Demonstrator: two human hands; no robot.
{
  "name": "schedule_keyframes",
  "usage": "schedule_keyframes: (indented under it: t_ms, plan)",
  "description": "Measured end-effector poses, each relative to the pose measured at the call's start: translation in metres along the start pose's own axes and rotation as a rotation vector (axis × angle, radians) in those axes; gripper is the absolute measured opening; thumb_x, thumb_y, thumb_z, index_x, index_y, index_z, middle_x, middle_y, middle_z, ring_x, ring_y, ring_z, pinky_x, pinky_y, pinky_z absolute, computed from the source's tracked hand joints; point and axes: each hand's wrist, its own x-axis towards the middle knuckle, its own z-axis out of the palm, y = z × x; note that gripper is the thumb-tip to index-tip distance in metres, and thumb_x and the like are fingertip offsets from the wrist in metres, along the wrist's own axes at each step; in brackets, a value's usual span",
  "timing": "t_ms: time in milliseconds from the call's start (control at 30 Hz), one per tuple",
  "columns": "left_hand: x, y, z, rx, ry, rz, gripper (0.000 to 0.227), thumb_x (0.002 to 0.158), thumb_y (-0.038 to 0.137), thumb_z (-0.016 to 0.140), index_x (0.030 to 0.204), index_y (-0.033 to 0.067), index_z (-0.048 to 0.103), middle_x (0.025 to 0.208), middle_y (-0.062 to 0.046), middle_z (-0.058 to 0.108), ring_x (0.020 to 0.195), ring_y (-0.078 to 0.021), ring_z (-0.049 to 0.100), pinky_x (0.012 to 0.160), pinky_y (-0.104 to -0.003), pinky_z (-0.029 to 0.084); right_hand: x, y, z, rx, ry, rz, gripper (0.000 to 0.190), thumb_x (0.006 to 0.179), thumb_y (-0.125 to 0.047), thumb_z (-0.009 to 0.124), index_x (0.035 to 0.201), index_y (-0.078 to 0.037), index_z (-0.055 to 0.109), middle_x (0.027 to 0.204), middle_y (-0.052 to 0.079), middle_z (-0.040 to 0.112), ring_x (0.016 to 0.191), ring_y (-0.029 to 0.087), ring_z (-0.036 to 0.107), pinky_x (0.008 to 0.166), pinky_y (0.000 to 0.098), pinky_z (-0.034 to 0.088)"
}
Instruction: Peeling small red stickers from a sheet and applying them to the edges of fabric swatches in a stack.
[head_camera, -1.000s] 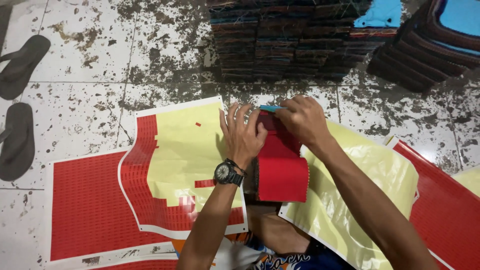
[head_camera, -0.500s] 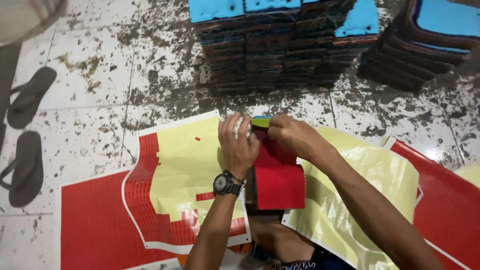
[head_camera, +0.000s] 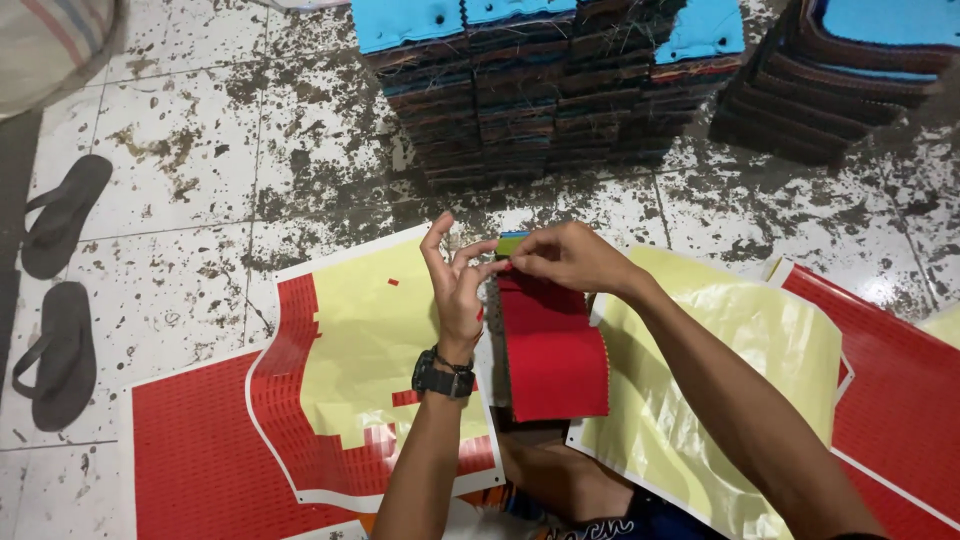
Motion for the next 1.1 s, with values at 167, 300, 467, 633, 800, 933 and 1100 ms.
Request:
schedule_keyframes:
  t_ms: [167,300,467,633,800,933,1100]
  plan:
    - [0.004,-0.004,0.000,0.207,0.021,0.050,0.061,0.083,0.005,0.047,0.143,0.0052,0.035,0.156,-0.023,0.019,0.117,-0.0376,0.058,0.094,-0.050,0.059,0.006,0.018,0.005,-0.052,0.007,0.018,0.011,0.090,-0.018,0.071,0.096,-0.011,0.078,0.072,0.008,0.078,0.069,0.023,0.075,0.070,0.0382,0.059]
    - [0.005,0.000,-0.009,0.977,-0.019,0.306,0.025,0.088,0.017,0.059,0.111,0.0097,0.065,0.121,-0.013,0.054,0.118,-0.0342,0.059,0.105,-0.051,0.046,0.009,0.028,0.007,-0.015,0.056,0.076,0.014,0.095,-0.019,0.067,0.098,-0.008,0.076,0.072,0.009,0.077,0.068,0.021,0.075,0.067,0.0346,0.059]
    - [-0.002,-0.033,-0.024,1.224,-0.083,0.316,0.017,0.087,0.028,0.065,0.097,0.0171,0.073,0.116,-0.002,0.055,0.121,-0.0327,0.052,0.101,-0.052,0.042,0.024,0.015,0.008,-0.165,0.008,0.092,0.018,0.096,-0.021,0.066,0.102,-0.008,0.077,0.079,0.012,0.078,0.078,0.029,0.076,0.075,0.0433,0.060]
    - [-0.004,-0.044,-0.025,1.233,-0.018,0.378,0.017,0.084,0.029,0.067,0.097,0.0190,0.071,0.114,0.000,0.056,0.119,-0.0299,0.053,0.101,-0.049,0.043,0.034,0.022,0.014,-0.272,0.014,0.136,0.018,0.096,-0.024,0.066,0.100,-0.012,0.079,0.081,0.008,0.079,0.084,0.029,0.077,0.079,0.0423,0.060]
    - [-0.002,-0.047,-0.025,1.329,-0.036,0.490,0.026,0.084,0.028,0.062,0.107,0.0214,0.072,0.114,-0.004,0.056,0.118,-0.0311,0.052,0.103,-0.050,0.042,0.034,0.019,0.018,-0.297,0.025,0.197,0.020,0.094,-0.020,0.065,0.100,-0.007,0.078,0.087,0.015,0.078,0.092,0.038,0.075,0.084,0.0497,0.059]
    - [-0.001,-0.041,-0.021,1.379,-0.057,0.481,0.029,0.086,0.030,0.057,0.110,0.0234,0.073,0.117,-0.005,0.057,0.122,-0.0322,0.051,0.105,-0.053,0.040,0.040,0.026,0.024,-0.330,0.011,0.248,0.018,0.088,-0.024,0.071,0.096,-0.012,0.080,0.088,0.010,0.079,0.093,0.034,0.075,0.082,0.0466,0.059]
    - [-0.007,-0.022,-0.014,1.533,-0.054,0.464,0.029,0.084,0.027,0.059,0.106,0.0233,0.078,0.120,-0.007,0.061,0.127,-0.0363,0.050,0.104,-0.064,0.036,0.056,0.037,0.032,-0.470,-0.028,0.299,0.022,0.085,-0.028,0.071,0.099,-0.014,0.082,0.091,0.013,0.078,0.094,0.034,0.075,0.081,0.0471,0.061]
